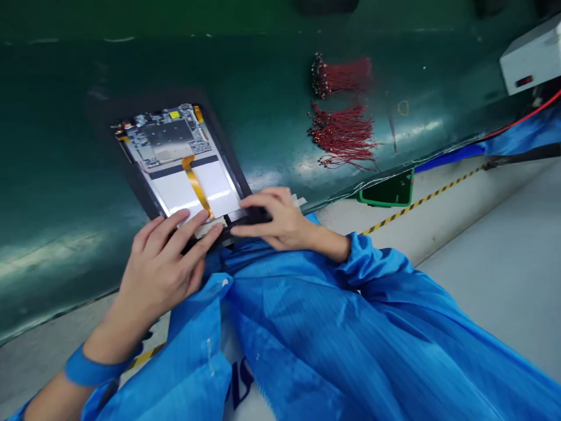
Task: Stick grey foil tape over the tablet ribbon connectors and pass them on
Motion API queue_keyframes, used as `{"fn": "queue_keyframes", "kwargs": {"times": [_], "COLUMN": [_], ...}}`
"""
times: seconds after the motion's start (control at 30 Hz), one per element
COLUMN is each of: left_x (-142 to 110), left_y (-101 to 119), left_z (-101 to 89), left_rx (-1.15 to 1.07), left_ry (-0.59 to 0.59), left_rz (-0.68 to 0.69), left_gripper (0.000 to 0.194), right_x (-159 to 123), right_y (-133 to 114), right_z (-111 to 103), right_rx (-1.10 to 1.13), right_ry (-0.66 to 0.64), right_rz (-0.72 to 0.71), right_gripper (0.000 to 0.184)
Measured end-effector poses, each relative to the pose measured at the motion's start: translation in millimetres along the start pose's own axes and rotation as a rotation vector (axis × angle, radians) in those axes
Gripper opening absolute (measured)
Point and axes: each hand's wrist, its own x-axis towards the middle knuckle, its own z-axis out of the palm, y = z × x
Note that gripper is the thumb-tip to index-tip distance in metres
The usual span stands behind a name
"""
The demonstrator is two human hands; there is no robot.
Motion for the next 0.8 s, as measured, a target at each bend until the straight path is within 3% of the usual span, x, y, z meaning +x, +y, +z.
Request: {"fn": "queue_keyframes", "kwargs": {"times": [0.1,0.17,0.23,0.33,0.43,0.5,0.67,0.73,0.8], "left_x": [-2.8,-6.0,-8.4,-10.2,-9.4,-6.8,5.1,12.2,21.0], "left_y": [-3.5,-6.4,-7.8,-3.9,5.1,9.7,15.4,19.8,25.7], "left_z": [2.6,7.1,11.9,13.6,5.0,-3.2,-18.0,-20.0,-19.7], "left_rx": [-0.018,-0.021,-0.026,0.017,0.054,0.029,-0.046,-0.08,-0.114], "left_ry": [-0.012,0.006,0.057,0.221,0.354,0.416,0.487,0.455,0.442], "left_rz": [-0.012,-0.028,-0.051,-0.066,-0.177,-0.291,-0.385,-0.429,-0.453], "left_gripper": [0.083,0.084,0.083,0.071,0.058,0.049,0.028,0.025,0.024], "right_x": [-16.1,-26.5,-32.4,-31.9,-28.1,-27.1,-20.8,-14.0,-4.2], "right_y": [47.4,76.4,95.0,102.4,101.2,103.6,114.9,115.5,112.2], "right_z": [-39.3,-61.6,-74.5,-77.6,-73.5,-70.3,-59.0,-54.2,-50.3], "right_rx": [-0.072,-0.208,-0.307,-0.353,-0.317,-0.263,-0.058,0.016,0.062], "right_ry": [0.169,0.144,0.037,-0.123,-0.213,-0.19,0.089,0.108,0.04], "right_rz": [0.33,0.544,0.627,0.62,0.564,0.511,0.391,0.346,0.326], "right_gripper": [0.031,0.024,0.019,0.018,0.022,0.026,0.028,0.029,0.03]}}
